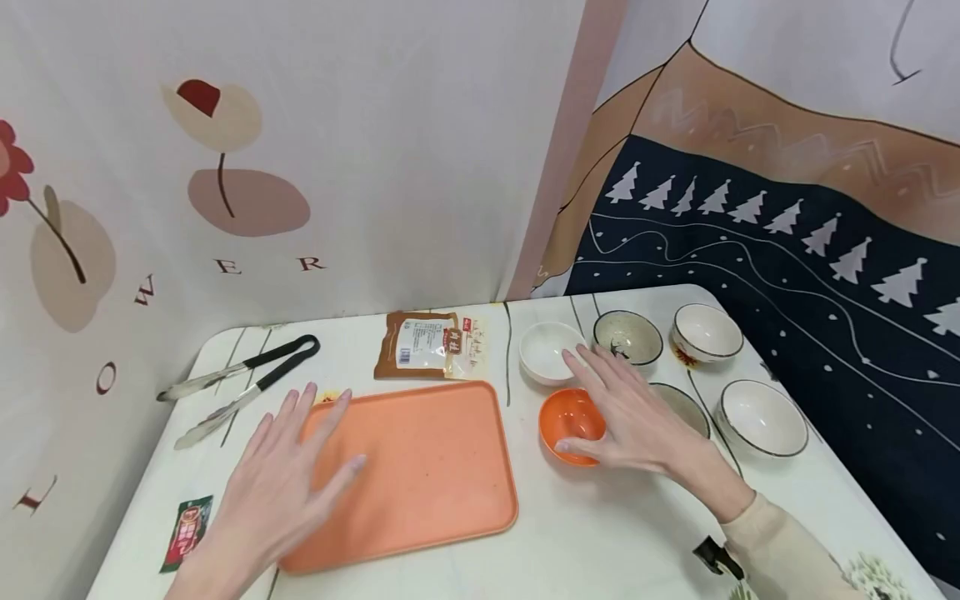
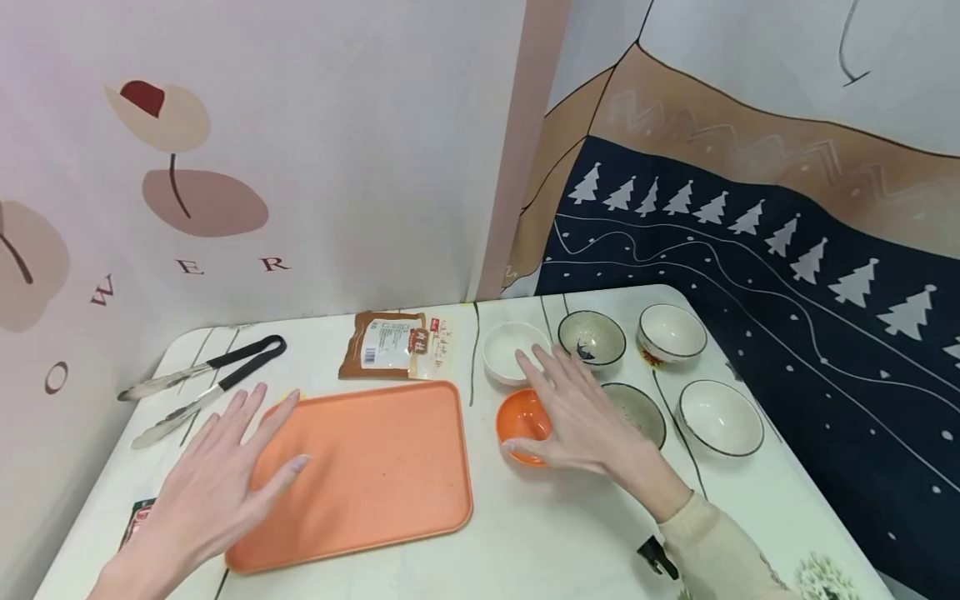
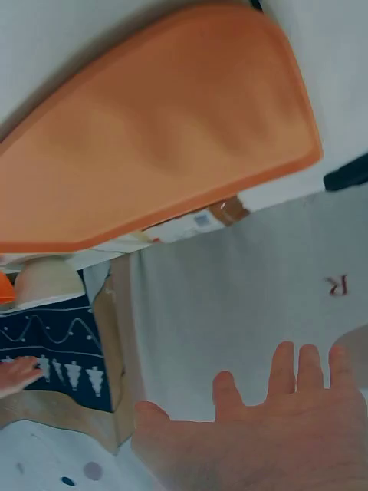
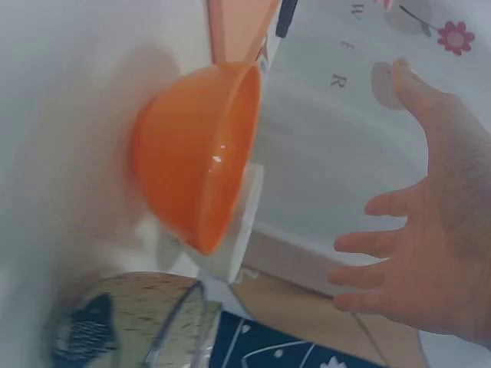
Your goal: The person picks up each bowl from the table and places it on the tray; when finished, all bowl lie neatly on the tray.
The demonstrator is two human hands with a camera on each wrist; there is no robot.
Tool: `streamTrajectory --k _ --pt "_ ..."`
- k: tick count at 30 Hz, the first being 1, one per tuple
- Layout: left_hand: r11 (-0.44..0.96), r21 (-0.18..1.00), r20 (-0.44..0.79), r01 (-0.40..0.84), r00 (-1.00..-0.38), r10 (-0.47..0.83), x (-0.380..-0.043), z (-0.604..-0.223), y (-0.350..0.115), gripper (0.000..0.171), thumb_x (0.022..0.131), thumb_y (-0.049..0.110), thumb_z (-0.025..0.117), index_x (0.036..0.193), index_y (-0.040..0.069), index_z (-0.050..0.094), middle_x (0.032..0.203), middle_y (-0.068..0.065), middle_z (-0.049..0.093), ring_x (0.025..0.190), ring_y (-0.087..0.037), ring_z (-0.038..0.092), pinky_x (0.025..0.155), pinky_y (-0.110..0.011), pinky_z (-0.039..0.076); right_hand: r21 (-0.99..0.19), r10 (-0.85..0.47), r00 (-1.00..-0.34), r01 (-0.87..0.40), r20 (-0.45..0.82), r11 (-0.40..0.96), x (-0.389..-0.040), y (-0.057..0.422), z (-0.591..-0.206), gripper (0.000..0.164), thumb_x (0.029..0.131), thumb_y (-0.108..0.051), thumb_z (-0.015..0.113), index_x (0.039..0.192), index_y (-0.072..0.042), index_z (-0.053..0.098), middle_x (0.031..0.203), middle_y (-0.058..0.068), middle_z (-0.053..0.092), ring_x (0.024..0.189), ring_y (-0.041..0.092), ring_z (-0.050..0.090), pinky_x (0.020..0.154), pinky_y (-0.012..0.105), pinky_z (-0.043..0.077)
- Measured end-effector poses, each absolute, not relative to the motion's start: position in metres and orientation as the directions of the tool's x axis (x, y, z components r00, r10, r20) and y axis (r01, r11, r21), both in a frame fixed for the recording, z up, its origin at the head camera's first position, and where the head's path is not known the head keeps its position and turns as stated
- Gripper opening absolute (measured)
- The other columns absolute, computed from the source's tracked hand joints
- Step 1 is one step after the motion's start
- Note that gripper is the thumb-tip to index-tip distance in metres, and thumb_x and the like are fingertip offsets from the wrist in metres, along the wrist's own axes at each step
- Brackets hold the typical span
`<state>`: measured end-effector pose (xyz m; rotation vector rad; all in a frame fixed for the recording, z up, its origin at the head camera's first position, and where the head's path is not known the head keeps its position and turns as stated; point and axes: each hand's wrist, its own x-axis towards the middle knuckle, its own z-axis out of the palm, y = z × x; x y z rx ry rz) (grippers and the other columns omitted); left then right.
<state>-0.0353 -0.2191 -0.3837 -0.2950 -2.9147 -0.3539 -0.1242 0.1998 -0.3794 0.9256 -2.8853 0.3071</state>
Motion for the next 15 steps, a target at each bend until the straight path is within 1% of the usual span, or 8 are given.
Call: streamTrajectory --k 2,4,6,8,10,13,15 --pt "0.951 0.245 0.194 0.191 -0.970 0.145 -0.034 -0.388 -0.223 0.075 0.099 0.055 0.054 0.163 0.027 0.024 0.165 -0.025 0.023 0.150 -0.050 0.024 0.126 -0.054 0.004 -0.175 -0.570 -0.801 -0.597 0.181 0.783 -0.124 0.203 -0.385 0.108 0.081 -0.070 0.070 0.159 -0.006 0.030 0.161 0.022 0.035 0.147 0.046 0.033 0.118 0.063 0.028" --pt "0.947 0.274 0.176 0.166 -0.977 0.120 -0.033 -0.394 -0.227 0.074 0.100 0.054 0.054 0.163 0.027 0.024 0.163 -0.027 0.026 0.149 -0.051 0.024 0.126 -0.057 0.007 -0.181 -0.573 -0.792 -0.608 0.210 0.773 -0.124 0.207 -0.392 0.108 0.080 -0.069 0.071 0.156 -0.002 0.034 0.157 0.024 0.040 0.145 0.047 0.037 0.115 0.064 0.032" --pt "0.944 0.299 0.155 0.138 -0.983 0.094 -0.032 -0.400 -0.232 0.073 0.101 0.053 0.053 0.162 0.026 0.025 0.161 -0.029 0.028 0.148 -0.052 0.026 0.122 -0.061 0.014 -0.183 -0.570 -0.790 -0.609 0.227 0.772 -0.124 0.210 -0.398 0.108 0.079 -0.069 0.072 0.153 0.001 0.037 0.155 0.025 0.043 0.142 0.047 0.041 0.113 0.064 0.035" --pt "0.944 0.314 0.124 0.100 -0.990 0.064 -0.030 -0.405 -0.236 0.073 0.101 0.054 0.051 0.163 0.025 0.024 0.160 -0.031 0.030 0.146 -0.053 0.028 0.117 -0.066 0.022 -0.193 -0.557 -0.800 -0.597 0.224 0.779 -0.123 0.213 -0.405 0.108 0.079 -0.069 0.073 0.152 0.002 0.039 0.154 0.024 0.044 0.141 0.046 0.043 0.111 0.064 0.038" --pt "0.942 0.329 0.095 0.061 -0.995 0.032 -0.029 -0.411 -0.240 0.073 0.102 0.055 0.050 0.162 0.021 0.026 0.157 -0.032 0.032 0.142 -0.055 0.032 0.110 -0.070 0.030 -0.205 -0.542 -0.813 -0.579 0.212 0.789 -0.121 0.215 -0.411 0.108 0.078 -0.070 0.073 0.152 0.002 0.040 0.154 0.024 0.044 0.139 0.046 0.046 0.108 0.064 0.041" --pt "0.934 0.356 0.042 0.001 -0.999 -0.016 -0.027 -0.421 -0.246 0.075 0.102 0.057 0.047 0.162 0.017 0.026 0.155 -0.033 0.034 0.135 -0.059 0.038 0.101 -0.074 0.036 -0.246 -0.516 -0.836 -0.548 0.187 0.799 -0.118 0.216 -0.420 0.109 0.078 -0.069 0.074 0.152 0.002 0.038 0.155 0.023 0.043 0.137 0.045 0.048 0.106 0.064 0.043" --pt "0.925 0.379 0.003 -0.033 -0.999 -0.036 -0.027 -0.429 -0.250 0.076 0.103 0.057 0.046 0.162 0.013 0.025 0.154 -0.034 0.035 0.132 -0.060 0.039 0.098 -0.076 0.037 -0.278 -0.502 -0.847 -0.532 0.175 0.800 -0.117 0.216 -0.426 0.110 0.077 -0.067 0.077 0.153 0.002 0.036 0.154 0.024 0.044 0.136 0.044 0.049 0.106 0.063 0.044"
